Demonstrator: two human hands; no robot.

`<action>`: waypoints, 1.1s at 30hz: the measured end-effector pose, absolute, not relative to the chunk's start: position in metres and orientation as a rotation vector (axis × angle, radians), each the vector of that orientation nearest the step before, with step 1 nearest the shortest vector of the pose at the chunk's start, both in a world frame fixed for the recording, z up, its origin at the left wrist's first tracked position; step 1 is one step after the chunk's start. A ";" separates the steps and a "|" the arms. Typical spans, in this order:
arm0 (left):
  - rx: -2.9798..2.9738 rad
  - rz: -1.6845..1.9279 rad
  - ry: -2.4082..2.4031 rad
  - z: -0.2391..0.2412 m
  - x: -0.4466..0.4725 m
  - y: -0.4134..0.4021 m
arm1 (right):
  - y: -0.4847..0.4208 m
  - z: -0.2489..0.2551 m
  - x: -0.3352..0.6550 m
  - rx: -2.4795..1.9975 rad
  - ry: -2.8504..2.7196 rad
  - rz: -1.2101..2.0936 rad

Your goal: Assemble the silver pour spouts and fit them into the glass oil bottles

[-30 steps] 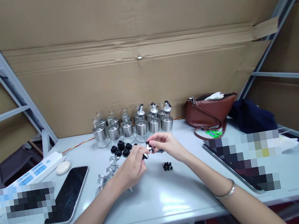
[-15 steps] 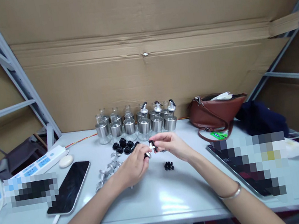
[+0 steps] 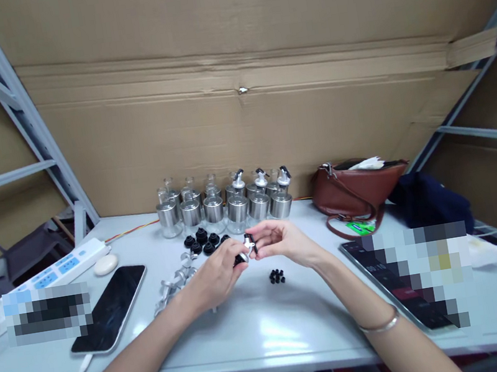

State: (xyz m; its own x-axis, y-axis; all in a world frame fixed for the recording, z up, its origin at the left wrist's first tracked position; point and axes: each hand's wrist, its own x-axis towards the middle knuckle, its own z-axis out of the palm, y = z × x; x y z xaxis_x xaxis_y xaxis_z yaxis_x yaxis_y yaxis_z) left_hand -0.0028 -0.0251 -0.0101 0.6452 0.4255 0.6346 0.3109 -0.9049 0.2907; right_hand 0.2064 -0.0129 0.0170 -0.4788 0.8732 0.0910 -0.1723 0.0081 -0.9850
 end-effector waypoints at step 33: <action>2.773 1.178 0.554 -0.012 -0.002 -0.024 | -0.014 0.018 0.207 -0.750 -1.454 1.590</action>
State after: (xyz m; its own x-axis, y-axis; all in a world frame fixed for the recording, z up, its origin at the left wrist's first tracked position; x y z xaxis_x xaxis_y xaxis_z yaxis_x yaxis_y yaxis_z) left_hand -0.0024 -0.0239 -0.0122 0.6393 0.3574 0.6809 0.2970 -0.9315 0.2101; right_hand 0.2074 -0.0141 0.0182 -0.4739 0.8744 0.1041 -0.1818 0.0185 -0.9832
